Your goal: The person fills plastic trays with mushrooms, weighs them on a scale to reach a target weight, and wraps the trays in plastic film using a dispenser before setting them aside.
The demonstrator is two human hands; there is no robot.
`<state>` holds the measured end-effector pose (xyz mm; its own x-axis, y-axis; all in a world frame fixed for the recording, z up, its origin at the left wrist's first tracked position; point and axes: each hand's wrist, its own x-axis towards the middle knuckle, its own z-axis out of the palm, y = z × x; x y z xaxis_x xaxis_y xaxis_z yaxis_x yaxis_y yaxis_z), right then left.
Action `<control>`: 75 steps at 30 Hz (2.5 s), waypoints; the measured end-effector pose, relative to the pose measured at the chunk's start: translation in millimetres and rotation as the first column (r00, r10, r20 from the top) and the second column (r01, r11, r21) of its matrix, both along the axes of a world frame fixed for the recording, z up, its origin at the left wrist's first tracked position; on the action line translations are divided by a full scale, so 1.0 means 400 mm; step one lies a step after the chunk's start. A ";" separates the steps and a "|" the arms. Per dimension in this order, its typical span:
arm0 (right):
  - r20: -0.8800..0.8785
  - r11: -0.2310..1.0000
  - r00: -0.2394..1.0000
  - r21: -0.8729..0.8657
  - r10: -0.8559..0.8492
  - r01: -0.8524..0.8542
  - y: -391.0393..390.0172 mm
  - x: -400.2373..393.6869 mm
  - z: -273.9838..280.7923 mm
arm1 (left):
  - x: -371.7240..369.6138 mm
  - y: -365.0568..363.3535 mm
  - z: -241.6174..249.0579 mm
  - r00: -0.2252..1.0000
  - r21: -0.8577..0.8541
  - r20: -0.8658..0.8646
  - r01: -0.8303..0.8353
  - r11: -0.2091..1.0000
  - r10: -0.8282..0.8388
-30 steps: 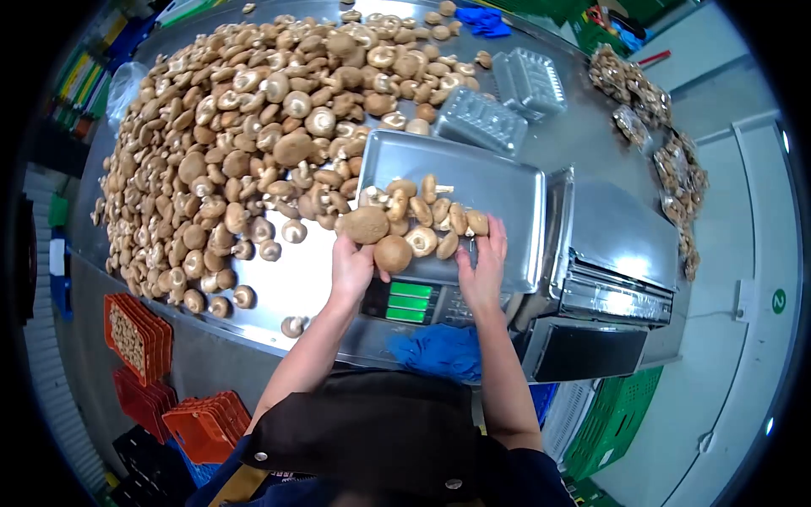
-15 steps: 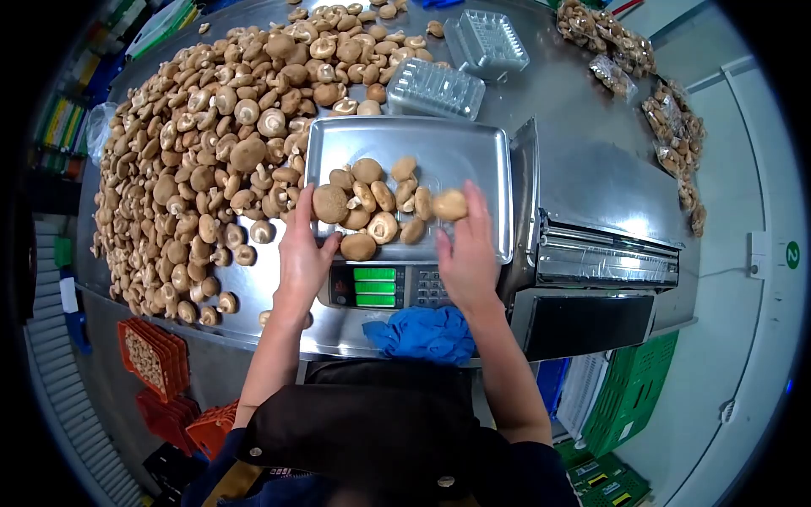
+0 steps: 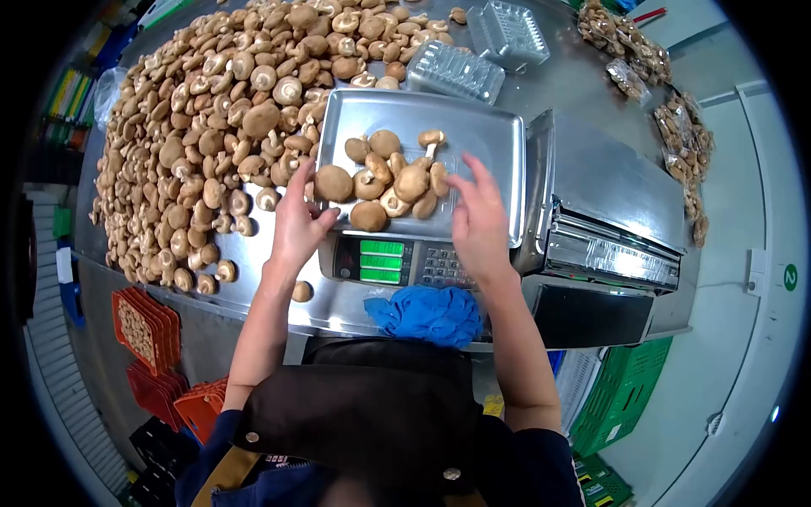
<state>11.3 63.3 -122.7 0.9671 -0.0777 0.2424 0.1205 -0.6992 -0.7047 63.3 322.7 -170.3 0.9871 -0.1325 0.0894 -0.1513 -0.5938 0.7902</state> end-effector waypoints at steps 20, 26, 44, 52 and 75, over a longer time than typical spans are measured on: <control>0.020 0.652 0.756 -0.520 0.655 -0.551 0.119 0.072 -0.033 | 0.032 0.004 0.021 0.978 0.084 0.205 0.025 0.996 -0.042; 0.226 0.975 0.949 -0.067 0.220 -0.210 0.064 0.071 0.072 | -0.005 0.139 0.013 0.956 -0.053 0.227 -0.178 0.983 0.185; -0.044 0.951 0.986 -0.262 0.160 -0.166 -0.006 0.202 -0.072 | 0.072 -0.145 0.035 0.884 0.323 0.305 0.254 0.912 -0.354; 0.145 0.999 0.989 -0.038 0.016 -0.011 0.058 0.114 -0.121 | 0.056 -0.173 -0.003 0.819 0.246 0.473 0.231 0.941 -0.325; 0.048 0.982 0.999 0.187 -0.004 -0.005 0.016 0.058 -0.108 | 0.068 -0.104 0.022 0.836 0.180 0.389 0.344 0.921 -0.388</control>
